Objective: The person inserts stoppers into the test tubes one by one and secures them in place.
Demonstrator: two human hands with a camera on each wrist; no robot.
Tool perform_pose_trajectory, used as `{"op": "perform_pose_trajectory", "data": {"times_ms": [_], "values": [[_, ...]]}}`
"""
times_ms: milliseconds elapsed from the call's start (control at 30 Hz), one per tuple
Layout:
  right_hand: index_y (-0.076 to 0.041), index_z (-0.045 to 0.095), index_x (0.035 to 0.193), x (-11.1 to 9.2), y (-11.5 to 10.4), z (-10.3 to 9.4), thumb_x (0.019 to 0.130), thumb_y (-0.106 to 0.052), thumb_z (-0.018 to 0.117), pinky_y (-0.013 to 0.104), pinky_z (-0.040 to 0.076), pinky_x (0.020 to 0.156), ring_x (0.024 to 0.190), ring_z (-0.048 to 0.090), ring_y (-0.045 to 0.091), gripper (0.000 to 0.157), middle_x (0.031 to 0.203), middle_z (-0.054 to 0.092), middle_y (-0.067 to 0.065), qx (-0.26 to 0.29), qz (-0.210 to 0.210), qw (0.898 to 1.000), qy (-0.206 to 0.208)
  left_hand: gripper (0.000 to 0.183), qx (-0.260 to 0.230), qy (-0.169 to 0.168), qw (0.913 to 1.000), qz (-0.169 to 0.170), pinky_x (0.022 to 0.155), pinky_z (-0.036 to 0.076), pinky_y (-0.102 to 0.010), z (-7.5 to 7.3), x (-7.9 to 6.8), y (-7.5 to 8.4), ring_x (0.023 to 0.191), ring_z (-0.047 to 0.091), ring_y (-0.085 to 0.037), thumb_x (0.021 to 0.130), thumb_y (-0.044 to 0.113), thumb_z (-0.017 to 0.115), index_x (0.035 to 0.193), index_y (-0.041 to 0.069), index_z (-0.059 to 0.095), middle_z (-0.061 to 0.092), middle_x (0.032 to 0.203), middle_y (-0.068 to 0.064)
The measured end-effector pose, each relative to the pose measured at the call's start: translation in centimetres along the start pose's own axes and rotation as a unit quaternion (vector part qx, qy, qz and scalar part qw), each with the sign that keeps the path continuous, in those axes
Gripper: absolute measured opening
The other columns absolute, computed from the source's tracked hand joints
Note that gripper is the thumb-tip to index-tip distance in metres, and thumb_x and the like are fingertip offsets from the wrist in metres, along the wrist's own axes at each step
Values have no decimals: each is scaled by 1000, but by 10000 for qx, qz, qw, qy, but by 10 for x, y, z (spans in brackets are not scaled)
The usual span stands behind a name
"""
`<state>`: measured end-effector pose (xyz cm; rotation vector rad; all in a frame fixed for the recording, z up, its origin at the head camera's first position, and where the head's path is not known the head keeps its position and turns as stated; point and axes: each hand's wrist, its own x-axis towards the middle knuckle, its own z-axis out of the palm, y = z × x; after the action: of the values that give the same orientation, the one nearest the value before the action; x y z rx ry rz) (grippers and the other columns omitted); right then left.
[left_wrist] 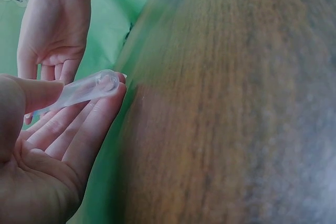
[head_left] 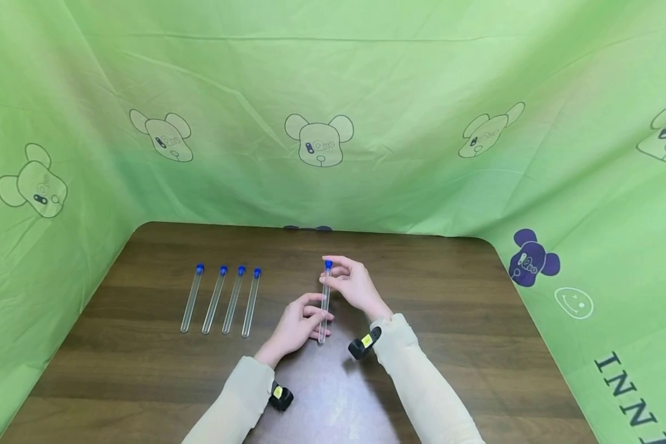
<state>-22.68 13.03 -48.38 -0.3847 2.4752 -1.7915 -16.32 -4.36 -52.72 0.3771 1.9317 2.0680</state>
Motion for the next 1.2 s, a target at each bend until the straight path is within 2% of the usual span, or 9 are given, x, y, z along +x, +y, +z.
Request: {"op": "perform_pose_trajectory", "data": {"times_ms": [267,567,800,1033,1200], "values": [[-2,60,138,2,1,0,90,-2,77,36,62,74,80,73,24,51,91,75,14,135,78,9999,-47,35,-5,18,10000,1,62,63,-39,-1,2,0,74,74,-37,103,2,58,135,-7,49,71,101,-28],[3,58,139,2,-8,1,91,3,74,53,59,81,83,74,37,50,98,73,25,361,236,9991,-13,35,80,113,9999,-29,61,63,-38,-1,1,6,73,73,-39,102,-1,58,135,-7,49,71,100,-28],[8,63,129,-12,-42,-1,91,6,73,53,59,80,81,74,39,40,96,73,26,230,239,9994,5,35,223,185,9996,-58,60,63,-39,-2,0,5,72,73,-38,101,-1,60,134,-6,51,72,98,-26],[9,64,129,-14,-44,-1,90,8,73,57,58,82,83,73,41,40,96,72,28,396,217,9990,38,35,249,208,9995,-41,60,63,-39,-1,0,3,71,73,-39,101,-2,60,135,-7,51,72,98,-26],[9,64,129,-13,-43,-2,90,9,72,51,60,79,84,73,41,40,97,72,29,447,224,9987,41,36,254,199,9995,-45,60,63,-38,0,0,5,72,73,-39,101,-3,59,135,-7,51,72,98,-26]]}}
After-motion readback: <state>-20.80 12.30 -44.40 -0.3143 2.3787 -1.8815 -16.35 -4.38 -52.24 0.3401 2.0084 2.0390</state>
